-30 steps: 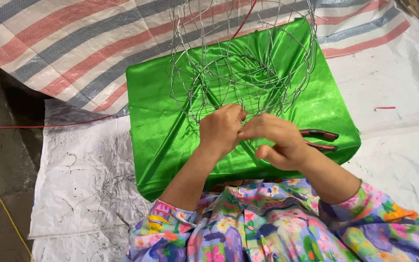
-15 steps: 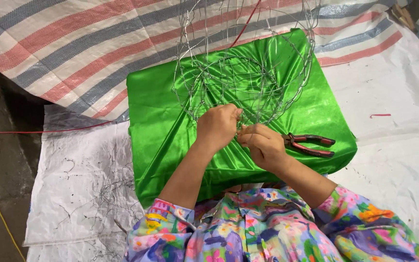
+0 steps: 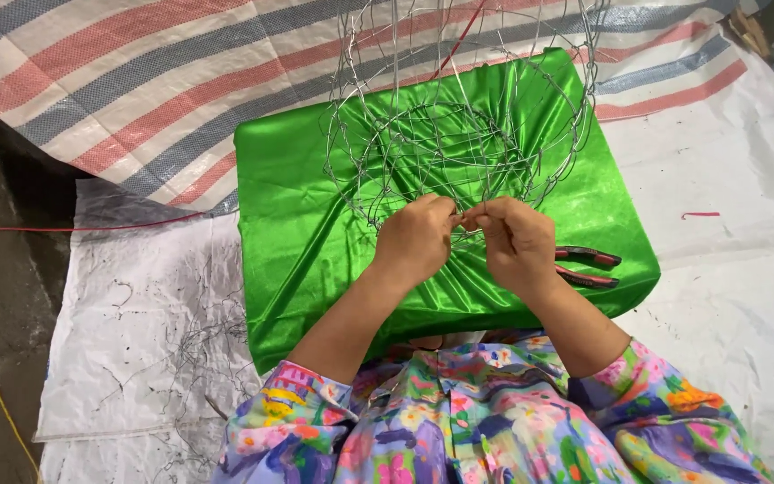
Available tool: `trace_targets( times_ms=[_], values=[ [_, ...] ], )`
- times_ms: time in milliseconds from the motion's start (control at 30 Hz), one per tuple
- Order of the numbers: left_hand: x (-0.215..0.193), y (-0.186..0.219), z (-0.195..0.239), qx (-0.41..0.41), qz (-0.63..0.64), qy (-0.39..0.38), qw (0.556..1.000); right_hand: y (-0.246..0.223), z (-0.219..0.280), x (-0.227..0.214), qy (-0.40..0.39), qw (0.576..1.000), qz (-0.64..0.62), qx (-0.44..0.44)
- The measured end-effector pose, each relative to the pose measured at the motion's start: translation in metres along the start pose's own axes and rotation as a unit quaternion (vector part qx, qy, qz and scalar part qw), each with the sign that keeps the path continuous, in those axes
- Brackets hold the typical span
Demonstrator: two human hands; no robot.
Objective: A person uses pliers to bend and secure metal wires into a dome-shaped structure on a fabrication floor.
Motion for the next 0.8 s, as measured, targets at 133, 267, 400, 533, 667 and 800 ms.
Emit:
trace_targets(
  times_ms=[133,267,400,533,667,800],
  values=[
    [-0.008,0.002,-0.007,-0.013,0.053,0.017,0.998,0.000,0.006,0.005,0.001,1.000,0.015,-0.012],
    [-0.011,0.008,-0.009,-0.034,0.115,0.042,0.992,0.003,0.017,0.007,0.014,1.000,0.018,0.003],
    [-0.013,0.016,-0.005,-0.065,0.154,0.053,0.984,0.007,0.031,0.007,0.032,0.999,-0.001,0.012],
    [-0.005,0.016,-0.006,-0.081,0.162,0.078,0.980,-0.002,0.035,0.013,0.023,0.999,0.018,-0.021],
    [-0.007,0.010,-0.010,-0.078,0.142,0.080,0.984,-0.022,0.044,0.025,-0.002,0.996,0.075,-0.048],
    [-0.010,0.016,-0.007,-0.052,0.133,0.072,0.987,-0.045,0.031,0.023,-0.030,0.997,0.058,-0.037]
  ],
)
Point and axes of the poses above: each hand's wrist, its own z-axis away from the middle knuckle, its own x-axis out of the palm, y = z × x, the point moved 2 cm from there along -z, towards the middle knuckle, and after that the axes turned 4 degrees about -x, right-handed, at the moved point
